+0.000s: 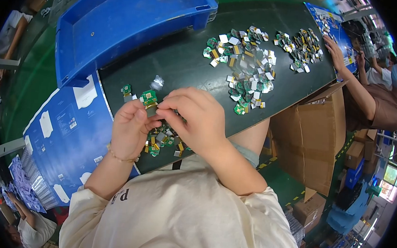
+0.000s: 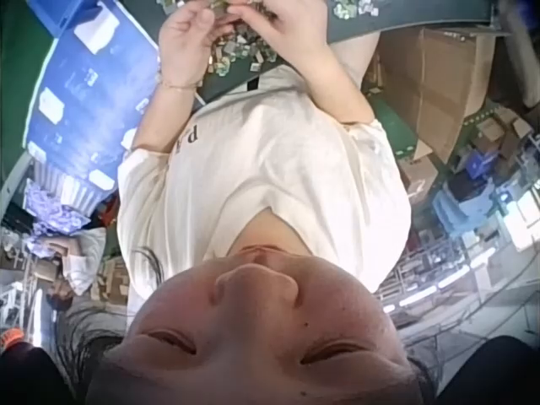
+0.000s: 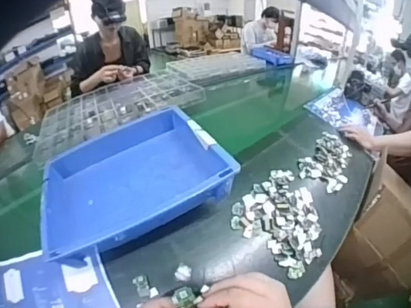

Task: Sorting and inspecting small electronic circuit boards on a factory workbench.

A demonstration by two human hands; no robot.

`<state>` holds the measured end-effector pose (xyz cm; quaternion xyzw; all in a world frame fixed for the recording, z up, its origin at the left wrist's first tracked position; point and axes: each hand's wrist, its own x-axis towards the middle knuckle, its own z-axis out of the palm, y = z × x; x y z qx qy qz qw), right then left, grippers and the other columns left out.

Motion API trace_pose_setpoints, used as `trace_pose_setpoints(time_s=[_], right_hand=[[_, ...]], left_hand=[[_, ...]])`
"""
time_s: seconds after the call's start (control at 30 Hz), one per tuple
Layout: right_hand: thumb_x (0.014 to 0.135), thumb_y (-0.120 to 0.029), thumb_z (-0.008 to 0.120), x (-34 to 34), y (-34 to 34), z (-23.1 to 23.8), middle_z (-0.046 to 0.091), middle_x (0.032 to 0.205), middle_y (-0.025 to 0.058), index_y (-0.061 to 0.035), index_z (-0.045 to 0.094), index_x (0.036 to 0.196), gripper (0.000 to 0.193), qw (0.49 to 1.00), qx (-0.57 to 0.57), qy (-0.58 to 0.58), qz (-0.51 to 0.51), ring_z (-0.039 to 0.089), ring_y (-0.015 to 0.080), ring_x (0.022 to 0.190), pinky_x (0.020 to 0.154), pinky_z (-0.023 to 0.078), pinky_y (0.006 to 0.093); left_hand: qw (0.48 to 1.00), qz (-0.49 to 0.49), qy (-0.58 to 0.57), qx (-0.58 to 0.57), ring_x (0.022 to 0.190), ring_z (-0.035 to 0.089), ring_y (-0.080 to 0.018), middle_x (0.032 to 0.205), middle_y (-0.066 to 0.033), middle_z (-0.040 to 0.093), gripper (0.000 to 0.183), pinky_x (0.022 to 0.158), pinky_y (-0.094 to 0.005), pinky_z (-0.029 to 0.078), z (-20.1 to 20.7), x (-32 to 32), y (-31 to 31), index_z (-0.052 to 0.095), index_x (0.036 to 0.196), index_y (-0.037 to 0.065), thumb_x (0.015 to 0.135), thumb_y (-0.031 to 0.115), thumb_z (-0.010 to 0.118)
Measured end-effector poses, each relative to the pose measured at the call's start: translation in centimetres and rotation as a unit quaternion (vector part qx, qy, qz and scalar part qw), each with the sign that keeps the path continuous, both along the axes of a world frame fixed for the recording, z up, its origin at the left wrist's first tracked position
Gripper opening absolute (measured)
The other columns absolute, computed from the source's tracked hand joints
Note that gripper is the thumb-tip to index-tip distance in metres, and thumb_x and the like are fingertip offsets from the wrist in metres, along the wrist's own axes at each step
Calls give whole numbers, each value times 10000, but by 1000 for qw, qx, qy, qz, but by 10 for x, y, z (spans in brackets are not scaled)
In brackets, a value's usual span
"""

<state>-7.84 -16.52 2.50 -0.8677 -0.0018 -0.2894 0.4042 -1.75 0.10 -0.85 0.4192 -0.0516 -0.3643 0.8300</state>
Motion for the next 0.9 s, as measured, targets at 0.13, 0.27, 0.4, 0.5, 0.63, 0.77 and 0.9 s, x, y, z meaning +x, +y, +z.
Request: trace_pose_setpoints(time_s=[0.13, 0.27, 0.4, 0.5, 0.63, 0.77, 0.9], right_hand=[[678, -64, 775, 2, -1, 0, 666, 829, 54, -85, 669, 799, 161, 1000, -18, 13, -20, 641, 226, 763, 677, 484, 319], [682, -65, 770, 0, -3, -1, 662, 822, 52, -84, 664, 799, 160, 999, -49, 15, -16, 637, 227, 757, 674, 481, 321], [680, -51, 765, 2, -7, -5, 654, 808, 56, -79, 652, 797, 165, 999, -39, 6, 3, 630, 229, 735, 649, 478, 318], [677, -43, 764, 4, -8, -6, 649, 797, 58, -77, 646, 790, 167, 1000, -23, 5, 11, 623, 230, 716, 631, 476, 319], [675, -43, 764, 5, -8, -10, 647, 789, 58, -76, 644, 790, 170, 999, -40, -13, 5, 618, 231, 708, 620, 474, 321], [666, -43, 767, 3, -6, -9, 645, 780, 48, -81, 645, 784, 174, 997, -64, -32, -9, 606, 223, 687, 604, 465, 315], [654, -46, 767, 2, -6, -9, 645, 783, 36, -90, 643, 780, 182, 995, -89, -45, -9, 582, 213, 655, 579, 442, 313]], left_hand=[[999, -18, -21, 45, 956, 674, -200, 1079, -109, 670, 270, 803, -269, 552, 8, 1, -2, 615, 1145, -33, 939, 141, 598], [993, -36, -72, 83, 976, 666, -186, 1057, -108, 681, 272, 804, -251, 540, 5, 4, -1, 615, 1159, -46, 929, 98, 604], [987, -10, -124, 101, 923, 650, -123, 1019, -88, 690, 259, 780, -217, 512, 11, 0, -2, 637, 1149, -33, 905, 55, 630], [954, -5, -223, 201, 847, 654, -143, 991, -98, 683, 201, 756, -245, 532, 11, 1, 1, 652, 1084, -37, 903, 44, 624], [957, 6, -224, 183, 817, 645, -130, 981, -92, 682, 201, 749, -234, 527, 11, 0, 0, 656, 1081, -39, 896, 37, 633], [958, 13, -219, 184, 824, 646, -130, 980, -90, 681, 197, 749, -233, 527, 7, -1, 1, 658, 1075, -38, 894, 37, 637], [961, 16, -211, 180, 830, 646, -129, 977, -88, 681, 190, 754, -232, 528, 8, -2, 0, 660, 1066, -39, 893, 37, 638]])
